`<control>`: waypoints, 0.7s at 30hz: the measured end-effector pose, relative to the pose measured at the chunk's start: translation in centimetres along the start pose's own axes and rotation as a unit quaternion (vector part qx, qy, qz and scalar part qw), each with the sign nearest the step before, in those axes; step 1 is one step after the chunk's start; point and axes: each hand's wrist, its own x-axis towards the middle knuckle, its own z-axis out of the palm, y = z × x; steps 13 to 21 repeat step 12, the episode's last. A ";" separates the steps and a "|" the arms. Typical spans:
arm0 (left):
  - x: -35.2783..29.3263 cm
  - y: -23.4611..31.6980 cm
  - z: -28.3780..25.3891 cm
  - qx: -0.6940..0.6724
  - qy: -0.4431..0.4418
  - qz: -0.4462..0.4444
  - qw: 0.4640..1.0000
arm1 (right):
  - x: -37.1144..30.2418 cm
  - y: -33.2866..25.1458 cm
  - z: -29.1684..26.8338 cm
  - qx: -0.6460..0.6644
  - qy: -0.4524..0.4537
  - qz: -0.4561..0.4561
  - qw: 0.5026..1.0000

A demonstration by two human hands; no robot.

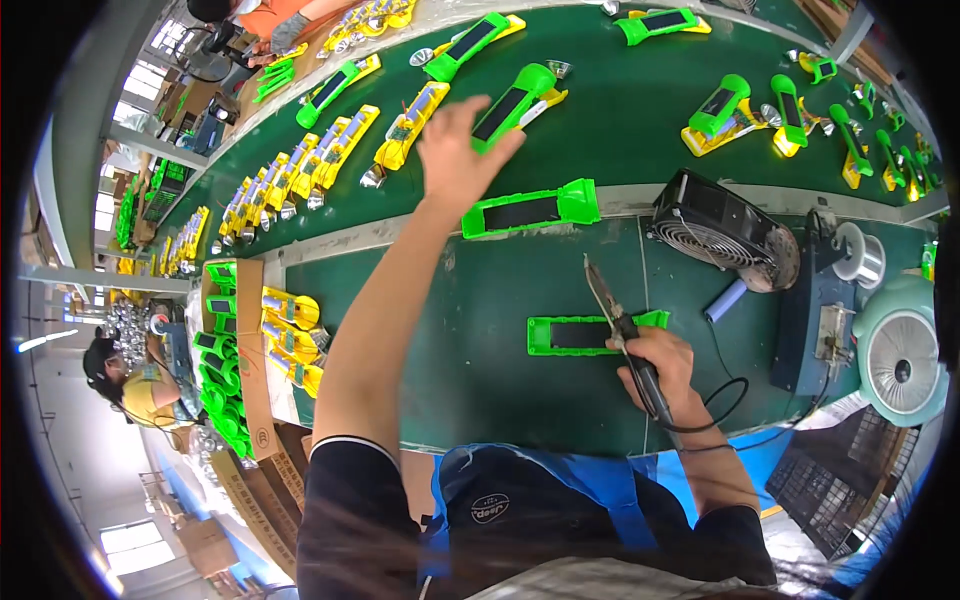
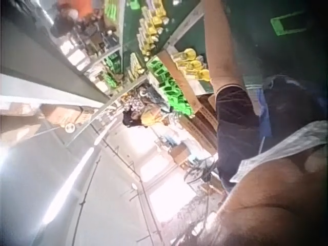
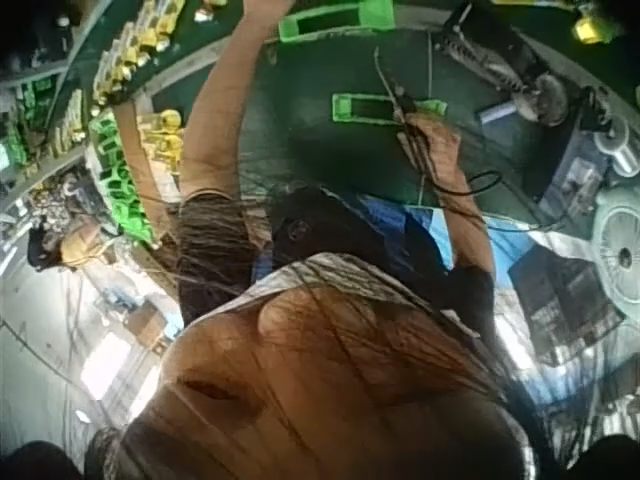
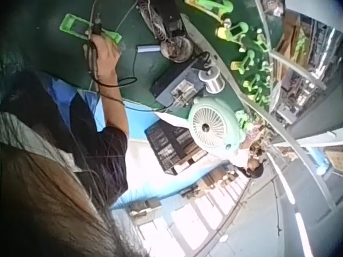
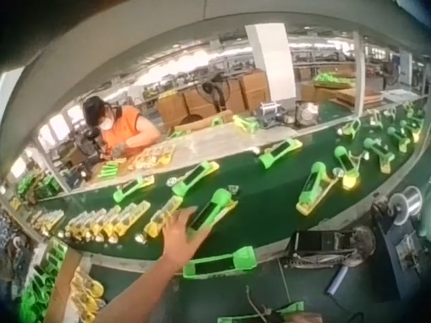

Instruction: Soldering wires to circuit boards and assembling internal components into plastic flashlight casings on an assembly line.

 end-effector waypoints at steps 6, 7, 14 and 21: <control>3.2 -12.3 -4.5 0.211 -0.067 -0.220 0.950 | 0.6 0.8 0.9 0.060 0.000 -0.007 0.998; 3.5 -13.1 -3.9 0.144 -0.150 -0.242 0.948 | 0.6 0.8 0.7 0.049 -0.022 0.011 0.998; 1.7 -11.5 -7.1 0.150 -0.262 -0.256 0.918 | -1.4 2.1 3.9 0.194 0.054 0.105 0.974; 1.7 -11.5 -7.1 0.150 -0.262 -0.256 0.918 | -1.4 2.1 3.9 0.194 0.054 0.105 0.974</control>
